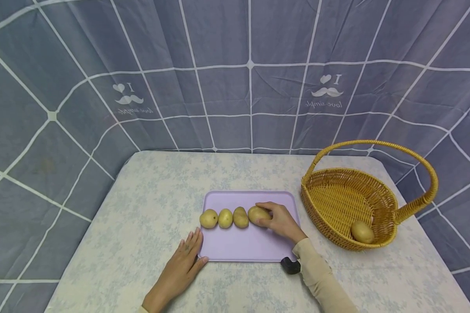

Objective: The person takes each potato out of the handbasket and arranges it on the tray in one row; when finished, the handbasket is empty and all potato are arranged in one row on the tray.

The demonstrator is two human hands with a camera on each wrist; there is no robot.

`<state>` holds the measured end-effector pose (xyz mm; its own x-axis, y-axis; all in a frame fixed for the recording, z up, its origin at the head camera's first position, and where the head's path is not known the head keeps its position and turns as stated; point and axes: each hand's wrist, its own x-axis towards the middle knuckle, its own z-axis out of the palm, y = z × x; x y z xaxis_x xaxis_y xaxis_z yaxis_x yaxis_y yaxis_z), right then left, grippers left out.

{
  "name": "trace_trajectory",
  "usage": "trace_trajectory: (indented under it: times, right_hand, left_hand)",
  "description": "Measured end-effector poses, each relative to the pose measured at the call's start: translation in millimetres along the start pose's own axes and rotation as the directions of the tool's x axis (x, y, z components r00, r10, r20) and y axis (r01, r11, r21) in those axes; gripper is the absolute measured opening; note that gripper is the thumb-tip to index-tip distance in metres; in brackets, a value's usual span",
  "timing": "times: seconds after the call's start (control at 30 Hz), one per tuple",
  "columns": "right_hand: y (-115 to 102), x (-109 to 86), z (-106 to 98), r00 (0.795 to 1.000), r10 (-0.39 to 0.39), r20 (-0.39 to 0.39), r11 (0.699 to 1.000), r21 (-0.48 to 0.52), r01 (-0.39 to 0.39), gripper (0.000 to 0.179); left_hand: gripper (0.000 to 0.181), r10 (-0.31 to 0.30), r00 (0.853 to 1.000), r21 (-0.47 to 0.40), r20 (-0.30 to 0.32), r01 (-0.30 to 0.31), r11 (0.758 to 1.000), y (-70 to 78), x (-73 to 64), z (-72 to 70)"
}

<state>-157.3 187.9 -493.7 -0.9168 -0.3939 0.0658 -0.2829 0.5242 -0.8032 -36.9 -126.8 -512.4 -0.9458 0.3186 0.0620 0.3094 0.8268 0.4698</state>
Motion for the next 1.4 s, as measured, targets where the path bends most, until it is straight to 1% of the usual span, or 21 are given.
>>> trace_trajectory:
  times: [0.27,0.6,0.77,0.87,1.0,1.17,1.33,1.4]
  right_hand:
    - [-6,-0.1,-1,1.000,-0.014,0.008,0.999,-0.047,0.014,0.050]
    - [-6,-1.2,-1,0.999,-0.029,0.023,0.997,-0.067,0.031,0.050]
    - [-7,-1.3,-2,0.999,-0.028,0.029,0.997,-0.064,0.030,0.051]
    - [-8,-2.1,-7,0.999,-0.039,0.022,0.999,-0.031,0.040,0.051]
    - [-11,-7.5,-26,0.999,-0.037,-0.016,0.999,0.028,0.037,0.051]
    - [-11,-20.7,-60,0.997,0.027,-0.071,0.997,0.080,-0.022,0.053]
    - [-14,-42.1,-95,0.986,0.079,-0.148,0.994,0.082,-0.068,0.054]
    - [-13,-51.1,-108,0.979,0.089,-0.182,0.995,0.062,-0.078,0.054]
  left_hand:
    - [0.069,0.004,1.000,0.001,-0.007,-0.004,1.000,0.0,0.0,-0.1]
    - [0.069,0.000,1.000,-0.007,-0.003,0.000,1.000,-0.7,-0.9,2.3]
    - [0.069,0.002,1.000,-0.005,-0.007,-0.002,1.000,-0.2,-0.9,2.1]
    - [0.069,0.007,1.000,-0.007,-0.014,-0.007,1.000,0.1,-0.7,1.7]
    - [0.069,0.010,1.000,-0.005,-0.019,-0.010,1.000,-0.2,-0.3,1.6]
    - [0.069,0.008,1.000,-0.002,-0.019,-0.008,1.000,-0.9,-0.1,2.8]
    - [0.069,0.012,1.000,-0.005,-0.023,-0.012,1.000,-0.8,-0.2,3.4]
    - [0.069,0.015,1.000,-0.004,-0.025,-0.015,1.000,-0.6,-0.3,3.6]
